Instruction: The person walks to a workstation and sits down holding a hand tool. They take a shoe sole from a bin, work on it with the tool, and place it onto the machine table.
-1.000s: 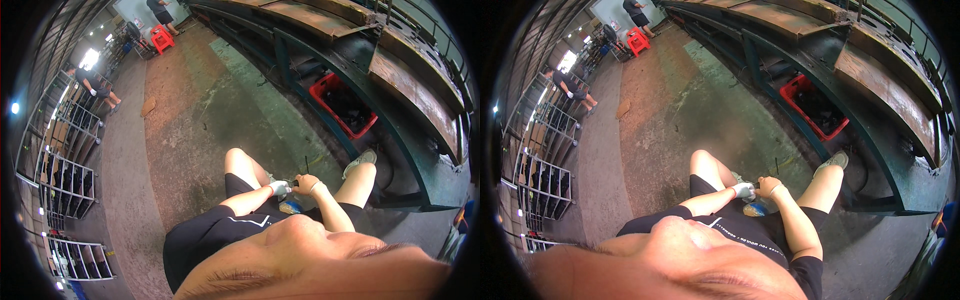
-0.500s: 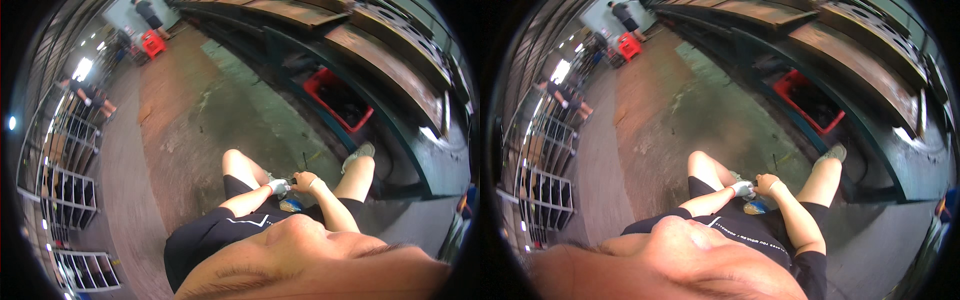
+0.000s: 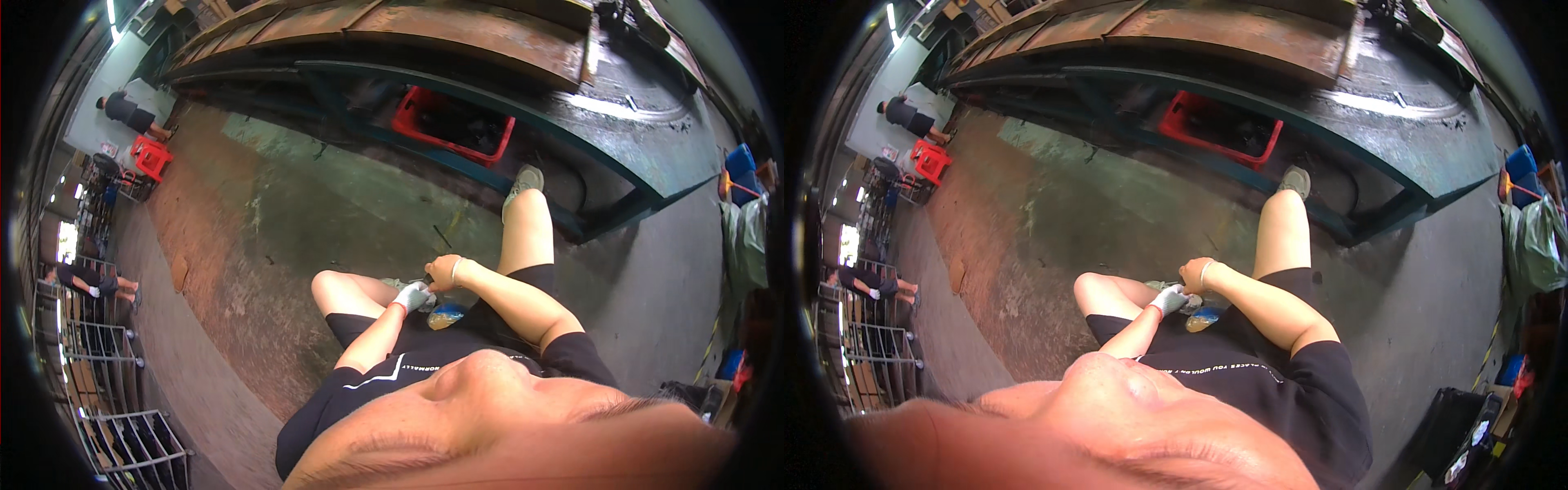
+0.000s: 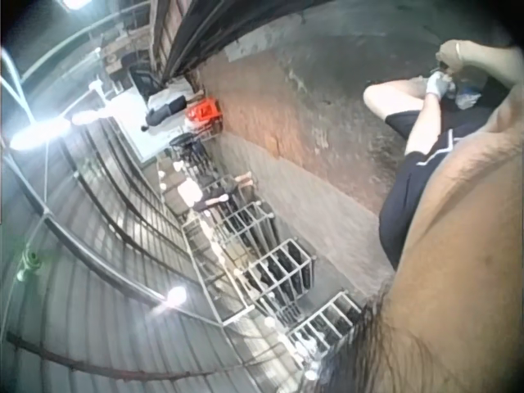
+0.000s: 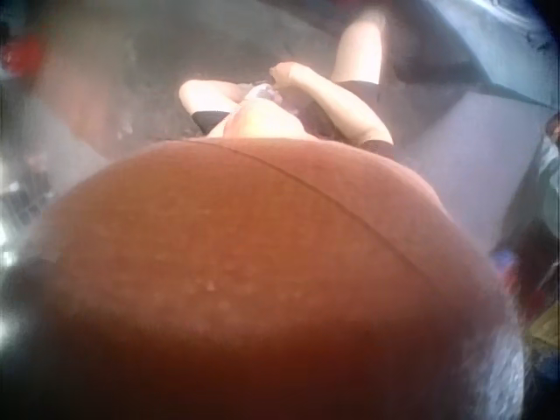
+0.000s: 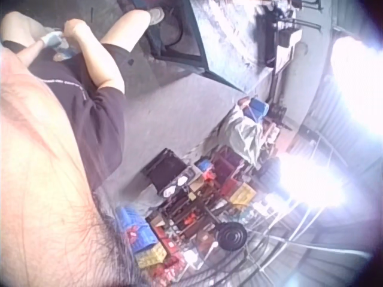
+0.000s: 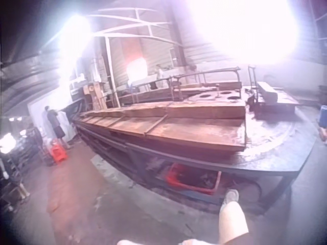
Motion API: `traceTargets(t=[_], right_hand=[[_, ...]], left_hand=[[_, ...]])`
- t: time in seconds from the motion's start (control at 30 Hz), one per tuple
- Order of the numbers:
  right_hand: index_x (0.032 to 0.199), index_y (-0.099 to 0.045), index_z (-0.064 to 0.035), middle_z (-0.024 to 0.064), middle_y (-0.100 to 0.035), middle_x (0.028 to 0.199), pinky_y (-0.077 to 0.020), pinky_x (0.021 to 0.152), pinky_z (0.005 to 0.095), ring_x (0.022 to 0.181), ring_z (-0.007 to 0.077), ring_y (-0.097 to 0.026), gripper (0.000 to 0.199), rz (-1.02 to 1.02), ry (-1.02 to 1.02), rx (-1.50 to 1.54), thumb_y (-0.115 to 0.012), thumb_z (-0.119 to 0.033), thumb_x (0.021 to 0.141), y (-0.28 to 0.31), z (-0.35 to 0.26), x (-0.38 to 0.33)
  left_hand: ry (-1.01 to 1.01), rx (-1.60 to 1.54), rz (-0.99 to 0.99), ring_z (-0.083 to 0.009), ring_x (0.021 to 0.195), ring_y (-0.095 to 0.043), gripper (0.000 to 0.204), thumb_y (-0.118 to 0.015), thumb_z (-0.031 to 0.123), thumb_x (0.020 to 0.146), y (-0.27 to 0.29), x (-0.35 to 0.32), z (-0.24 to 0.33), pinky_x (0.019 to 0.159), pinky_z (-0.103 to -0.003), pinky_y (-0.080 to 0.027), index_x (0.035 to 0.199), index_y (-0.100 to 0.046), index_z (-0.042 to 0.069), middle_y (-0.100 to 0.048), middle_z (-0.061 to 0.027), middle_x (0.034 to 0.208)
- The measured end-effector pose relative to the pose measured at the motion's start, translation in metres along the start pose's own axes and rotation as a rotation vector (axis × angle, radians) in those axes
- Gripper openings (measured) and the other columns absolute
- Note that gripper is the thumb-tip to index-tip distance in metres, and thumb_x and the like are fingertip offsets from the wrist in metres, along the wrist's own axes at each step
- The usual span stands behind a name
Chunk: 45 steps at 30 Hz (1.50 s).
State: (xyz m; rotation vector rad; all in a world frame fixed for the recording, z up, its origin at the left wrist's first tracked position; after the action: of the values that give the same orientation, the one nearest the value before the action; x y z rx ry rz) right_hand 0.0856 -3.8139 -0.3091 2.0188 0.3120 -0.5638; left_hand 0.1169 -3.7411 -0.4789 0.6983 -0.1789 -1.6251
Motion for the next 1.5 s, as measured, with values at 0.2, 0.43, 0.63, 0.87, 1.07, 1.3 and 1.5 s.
traceTargets(t=[0.2, 0.43, 0.63, 0.87, 1.07, 1.3, 1.5], right_hand=[[0.108, -0.060, -0.0010, 0.0198, -0.067, 0.096, -0.0498, 0.081, 0.0412, 0.093, 0.0342, -0.064, 0.054, -0.008, -0.008, 0.009, -0.067, -0.043, 0.074, 0.000, 0.005, -0.004], [0.109, -0.059, -0.0011, 0.0199, -0.067, 0.094, -0.0495, 0.081, 0.0409, 0.092, 0.0341, -0.064, 0.053, 0.000, 0.010, 0.012, -0.066, -0.041, 0.076, -0.001, -0.001, -0.006], [0.107, -0.060, -0.0008, 0.0200, -0.067, 0.092, -0.0497, 0.080, 0.0412, 0.091, 0.0340, -0.064, 0.050, 0.033, 0.015, 0.023, -0.065, -0.040, 0.076, 0.000, 0.000, -0.010], [0.109, -0.057, -0.0018, 0.0202, -0.067, 0.088, -0.0499, 0.078, 0.0433, 0.086, 0.0355, -0.064, 0.051, 0.148, 0.056, 0.050, -0.065, -0.041, 0.077, 0.016, -0.011, -0.006], [0.117, -0.051, -0.0043, 0.0208, -0.066, 0.087, -0.0497, 0.077, 0.0438, 0.085, 0.0366, -0.064, 0.054, 0.208, 0.029, 0.153, -0.066, -0.036, 0.076, 0.018, 0.002, -0.005], [0.115, -0.053, -0.0041, 0.0201, -0.066, 0.089, -0.0501, 0.078, 0.0423, 0.086, 0.0355, -0.064, 0.052, 0.128, 0.035, 0.099, -0.066, -0.034, 0.074, 0.009, -0.004, -0.001], [0.114, -0.056, -0.0042, 0.0195, -0.067, 0.091, -0.0501, 0.079, 0.0416, 0.088, 0.0341, -0.064, 0.050, 0.077, 0.041, 0.055, -0.064, -0.037, 0.076, 0.006, -0.005, -0.005]], left_hand=[[-0.427, 1.444, -0.174, -0.0145, 0.088, -0.060, 0.025, -0.037, 0.021, 0.097, -0.032, -0.002, 0.024, 0.072, -0.024, -0.044, 0.104, -0.060, 0.013, -0.061, 0.0026, 0.088], [0.149, 0.154, 0.047, -0.0217, 0.087, -0.063, 0.023, -0.054, 0.023, 0.088, -0.012, 0.009, -0.042, 0.075, -0.030, -0.047, 0.091, -0.064, 0.003, -0.067, -0.0098, 0.088], [0.120, 0.232, 0.054, -0.0195, 0.082, -0.063, 0.021, -0.058, 0.027, 0.088, -0.012, 0.010, -0.036, 0.072, -0.028, -0.046, 0.089, -0.062, 0.006, -0.064, -0.0071, 0.080], [-0.367, 0.896, 0.133, -0.0146, 0.090, -0.059, 0.015, -0.049, 0.013, 0.088, -0.013, -0.001, -0.001, 0.076, -0.028, -0.046, 0.099, -0.059, 0.015, -0.060, 0.0006, 0.090], [-0.410, 0.828, 0.159, -0.0200, 0.088, -0.061, 0.019, -0.051, 0.009, 0.082, -0.008, -0.003, 0.033, 0.078, -0.032, -0.048, 0.098, -0.059, 0.013, -0.062, -0.0023, 0.092], [-0.380, 1.064, 0.047, -0.0160, 0.084, -0.061, 0.021, -0.053, 0.011, 0.080, -0.024, 0.001, 0.010, 0.071, -0.029, -0.045, 0.098, -0.060, 0.019, -0.062, 0.0016, 0.088], [-0.406, 1.012, 0.132, -0.0136, 0.078, -0.060, 0.018, -0.055, 0.012, 0.078, -0.018, -0.004, 0.016, 0.070, -0.028, -0.045, 0.093, -0.061, 0.021, -0.059, 0.0048, 0.079]])
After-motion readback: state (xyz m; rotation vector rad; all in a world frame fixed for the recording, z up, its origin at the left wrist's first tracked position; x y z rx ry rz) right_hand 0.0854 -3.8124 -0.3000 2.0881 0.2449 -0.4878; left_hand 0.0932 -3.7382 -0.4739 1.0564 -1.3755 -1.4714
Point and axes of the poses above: each hand's wrist, its own x-axis towards the middle knuckle, its own y-axis out of the back of the hand, z = x × y, the point moved 9 cm from there along x, towards the middle knuckle
